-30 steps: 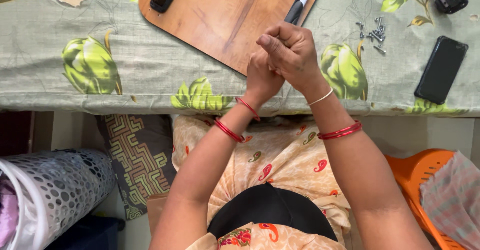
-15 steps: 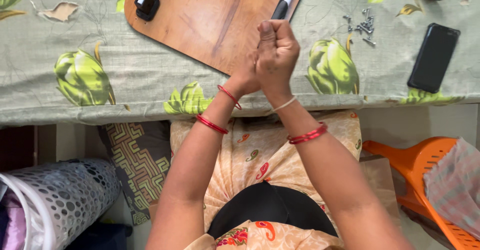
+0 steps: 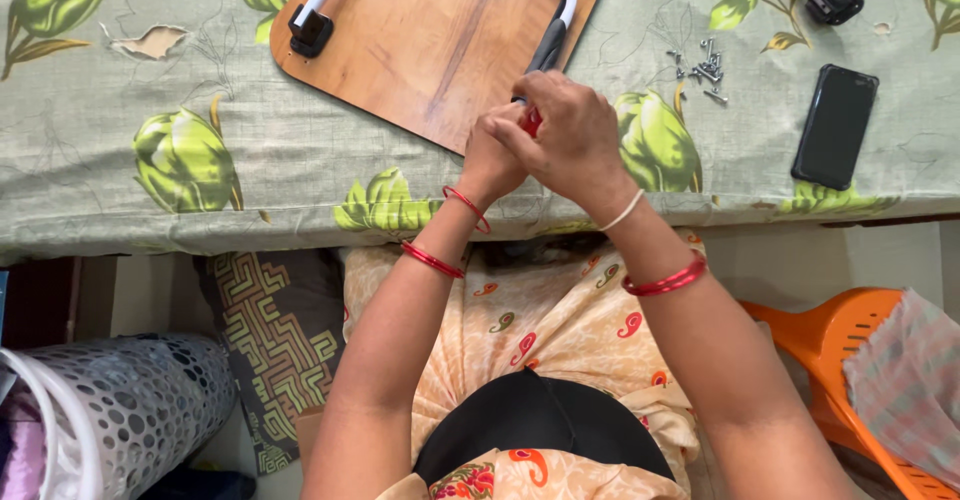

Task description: The person assembles a small wooden table by attaching metal legs to a wooden tabletop using a red screwdriver and screws. They position each leg, insert screws, and tighten them in sequence.

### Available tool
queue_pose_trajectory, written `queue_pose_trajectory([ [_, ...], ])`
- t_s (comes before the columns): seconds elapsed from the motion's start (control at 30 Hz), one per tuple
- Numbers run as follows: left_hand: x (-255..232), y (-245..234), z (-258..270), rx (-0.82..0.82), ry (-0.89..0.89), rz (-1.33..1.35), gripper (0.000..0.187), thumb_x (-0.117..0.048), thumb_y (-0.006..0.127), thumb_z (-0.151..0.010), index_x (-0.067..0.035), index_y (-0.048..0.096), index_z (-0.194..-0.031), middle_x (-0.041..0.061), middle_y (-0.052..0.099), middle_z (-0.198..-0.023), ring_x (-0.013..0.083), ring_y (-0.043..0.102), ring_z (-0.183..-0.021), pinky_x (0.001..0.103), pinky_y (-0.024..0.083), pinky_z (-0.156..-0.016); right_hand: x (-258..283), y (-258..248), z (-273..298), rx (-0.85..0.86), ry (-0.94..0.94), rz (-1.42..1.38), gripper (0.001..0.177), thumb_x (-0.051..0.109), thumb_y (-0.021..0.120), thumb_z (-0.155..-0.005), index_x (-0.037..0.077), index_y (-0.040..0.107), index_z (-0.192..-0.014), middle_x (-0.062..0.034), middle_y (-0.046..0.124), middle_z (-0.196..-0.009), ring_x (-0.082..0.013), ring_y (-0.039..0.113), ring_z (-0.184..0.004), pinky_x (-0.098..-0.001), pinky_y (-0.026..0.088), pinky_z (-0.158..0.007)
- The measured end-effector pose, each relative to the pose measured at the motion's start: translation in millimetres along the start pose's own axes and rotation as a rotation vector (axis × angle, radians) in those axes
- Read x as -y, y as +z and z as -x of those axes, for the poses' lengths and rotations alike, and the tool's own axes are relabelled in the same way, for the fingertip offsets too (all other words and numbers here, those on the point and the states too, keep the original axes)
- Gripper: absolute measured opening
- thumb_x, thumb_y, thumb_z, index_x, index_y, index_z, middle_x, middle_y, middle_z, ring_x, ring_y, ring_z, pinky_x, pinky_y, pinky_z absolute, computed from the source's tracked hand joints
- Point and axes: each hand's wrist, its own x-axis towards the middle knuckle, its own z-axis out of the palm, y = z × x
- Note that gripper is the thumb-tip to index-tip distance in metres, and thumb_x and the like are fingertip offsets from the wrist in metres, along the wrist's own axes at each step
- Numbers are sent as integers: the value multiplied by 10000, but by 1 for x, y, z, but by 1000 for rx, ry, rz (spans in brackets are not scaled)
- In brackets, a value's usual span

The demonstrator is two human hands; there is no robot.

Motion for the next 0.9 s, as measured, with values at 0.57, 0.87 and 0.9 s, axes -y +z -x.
queue_pose_trajectory([
  [0.57,-37,24,1,-41,133,-359,774,-382,762,-880,0,451,-1477,179,518,-1473,361,492,-1369,483,407,-1118,-101,-84,53,-290,478,-398,211,115,789,-1028,-14,623,-1006,-135,731,-888,-196,778,-741,-292,652,-588],
  [0.87,-28,107,1,352,86,-461,641,-381,713,-907,-57,506,-1420,170,474,-1530,350,401,-1455,483,369,-1126,-185,-110,151,-568,646,-497,118,37,676,-1072,-18,572,-1078,-113,690,-951,-175,735,-721,-293,629,-607],
  [0.9,-28,112,0,379,62,-458,660,-383,711,-902,-55,494,-1432,164,467,-1535,347,395,-1455,487,369,-1122,-192,-108,155,-572,646,-493,110,38,678,-1074,-25,590,-1091,-110,694,-958,-169,731,-729,-289,624,-614],
])
